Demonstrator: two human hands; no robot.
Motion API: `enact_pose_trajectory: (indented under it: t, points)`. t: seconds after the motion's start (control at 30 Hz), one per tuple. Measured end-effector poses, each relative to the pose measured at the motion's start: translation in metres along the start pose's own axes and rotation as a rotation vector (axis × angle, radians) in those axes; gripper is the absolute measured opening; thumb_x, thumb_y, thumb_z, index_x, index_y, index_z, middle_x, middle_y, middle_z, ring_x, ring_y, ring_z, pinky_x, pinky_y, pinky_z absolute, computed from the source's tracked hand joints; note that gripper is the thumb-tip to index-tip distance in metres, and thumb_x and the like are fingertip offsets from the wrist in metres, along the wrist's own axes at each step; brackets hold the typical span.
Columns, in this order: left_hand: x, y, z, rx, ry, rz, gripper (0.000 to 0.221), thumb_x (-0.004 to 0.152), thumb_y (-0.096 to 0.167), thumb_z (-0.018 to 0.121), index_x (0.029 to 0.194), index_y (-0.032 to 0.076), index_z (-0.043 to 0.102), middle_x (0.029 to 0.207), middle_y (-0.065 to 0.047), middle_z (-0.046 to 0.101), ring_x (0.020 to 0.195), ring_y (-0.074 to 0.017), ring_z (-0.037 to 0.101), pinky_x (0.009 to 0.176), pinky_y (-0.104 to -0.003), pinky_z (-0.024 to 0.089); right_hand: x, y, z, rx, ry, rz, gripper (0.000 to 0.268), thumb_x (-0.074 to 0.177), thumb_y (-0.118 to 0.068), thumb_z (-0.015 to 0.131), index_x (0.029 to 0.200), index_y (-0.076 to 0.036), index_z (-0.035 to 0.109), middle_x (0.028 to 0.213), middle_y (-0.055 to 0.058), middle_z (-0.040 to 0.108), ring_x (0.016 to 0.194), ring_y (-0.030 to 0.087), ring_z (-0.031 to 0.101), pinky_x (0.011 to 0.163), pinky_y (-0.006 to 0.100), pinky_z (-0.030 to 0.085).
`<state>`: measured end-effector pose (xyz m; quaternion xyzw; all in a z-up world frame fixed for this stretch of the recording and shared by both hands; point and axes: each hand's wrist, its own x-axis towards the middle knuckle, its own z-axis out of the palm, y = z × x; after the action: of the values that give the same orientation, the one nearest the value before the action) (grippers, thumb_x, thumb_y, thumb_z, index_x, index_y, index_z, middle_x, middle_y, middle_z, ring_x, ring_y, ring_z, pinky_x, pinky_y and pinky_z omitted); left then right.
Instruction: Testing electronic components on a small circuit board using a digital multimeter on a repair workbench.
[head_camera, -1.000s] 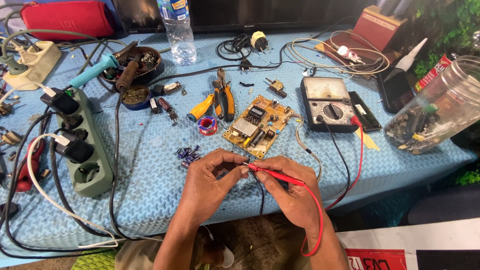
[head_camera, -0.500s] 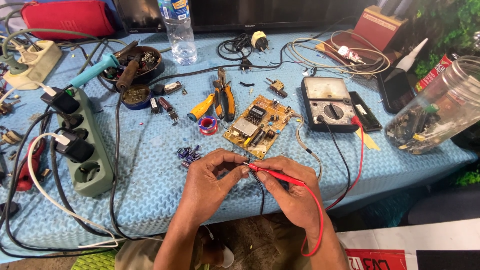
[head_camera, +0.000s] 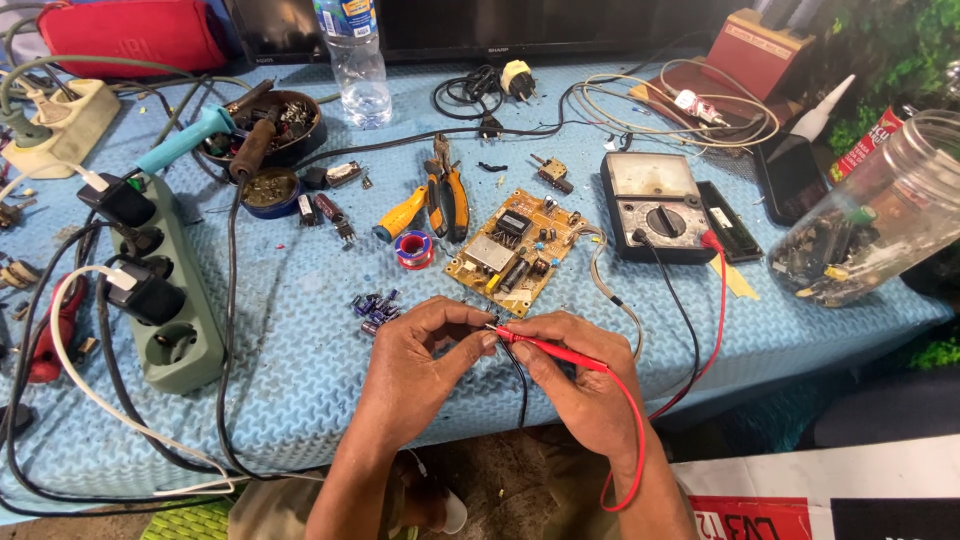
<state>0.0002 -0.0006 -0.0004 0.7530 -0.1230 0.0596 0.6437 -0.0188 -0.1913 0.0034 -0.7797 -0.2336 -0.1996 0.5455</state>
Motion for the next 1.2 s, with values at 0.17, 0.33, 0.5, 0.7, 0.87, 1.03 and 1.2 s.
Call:
enact_pose_trajectory:
  t: [0.17,0.33,0.5,0.7,0.87,1.03,1.2]
  points:
    - [0.0019,-0.0070,0.0014,-0.012,0.005,-0.019,0.011,0.084,0.011,0.083,0.094,0.008,0.081,0.088,-0.002,0.076,0.081,-0.0106,0.068,0.073,-0.026,0.052,-0.0004,0.0006,-0.0004,-0.022,0.012,-0.030,0.014,0.095,-0.006,0.071,0.107,-0.007,0.078,0.102,0.008,0.081,0.093,0.018,0.077,0.084,0.029,0.060]
    - [0.0021,-0.0058,0.0044,-0.042,0.019,-0.063,0.011,0.084,0.006,0.083,0.094,0.006,0.082,0.086,-0.003,0.077,0.080,-0.0102,0.071,0.074,-0.024,0.056,0.0019,-0.0050,-0.0057,-0.018,0.001,-0.050,0.013,0.097,-0.008,0.070,0.108,-0.007,0.077,0.104,0.009,0.080,0.097,0.022,0.078,0.088,0.033,0.061]
    - [0.0006,-0.0041,0.0031,-0.086,0.008,-0.109,0.011,0.086,0.005,0.080,0.096,0.004,0.082,0.082,-0.007,0.078,0.078,-0.0141,0.075,0.075,-0.027,0.060,-0.0001,-0.0025,-0.0049,0.055,-0.012,0.008,0.016,0.097,-0.009,0.070,0.112,-0.008,0.077,0.107,0.011,0.079,0.101,0.025,0.078,0.089,0.036,0.064]
    - [0.0007,-0.0015,0.0030,-0.059,0.016,-0.145,0.014,0.084,0.007,0.082,0.098,0.005,0.083,0.084,-0.006,0.078,0.080,-0.0140,0.074,0.074,-0.028,0.059,0.0002,-0.0031,-0.0061,0.026,-0.022,-0.013,0.016,0.098,-0.010,0.070,0.113,-0.009,0.076,0.107,0.007,0.079,0.099,0.021,0.077,0.087,0.033,0.061]
    - [0.0008,-0.0011,0.0032,-0.045,0.018,-0.136,0.012,0.084,0.007,0.083,0.096,0.005,0.083,0.086,-0.005,0.079,0.082,-0.0130,0.073,0.077,-0.027,0.060,0.0001,-0.0030,-0.0060,0.011,-0.026,-0.019,0.016,0.099,-0.011,0.069,0.113,-0.010,0.076,0.105,0.007,0.079,0.096,0.021,0.076,0.085,0.032,0.060]
    - [0.0006,-0.0021,0.0030,-0.049,0.006,-0.115,0.011,0.085,0.008,0.082,0.096,0.005,0.083,0.084,-0.005,0.078,0.081,-0.0131,0.074,0.077,-0.027,0.061,-0.0001,-0.0018,-0.0054,0.007,-0.020,-0.025,0.016,0.098,-0.010,0.070,0.113,-0.010,0.076,0.105,0.007,0.079,0.097,0.021,0.077,0.086,0.031,0.060]
    - [0.0001,-0.0022,0.0028,-0.049,0.012,-0.105,0.013,0.085,0.008,0.082,0.097,0.005,0.083,0.085,-0.005,0.078,0.082,-0.0124,0.074,0.078,-0.026,0.061,-0.0007,0.0007,-0.0054,0.016,-0.017,-0.039,0.016,0.098,-0.010,0.070,0.113,-0.009,0.076,0.106,0.008,0.079,0.098,0.021,0.078,0.089,0.032,0.060]
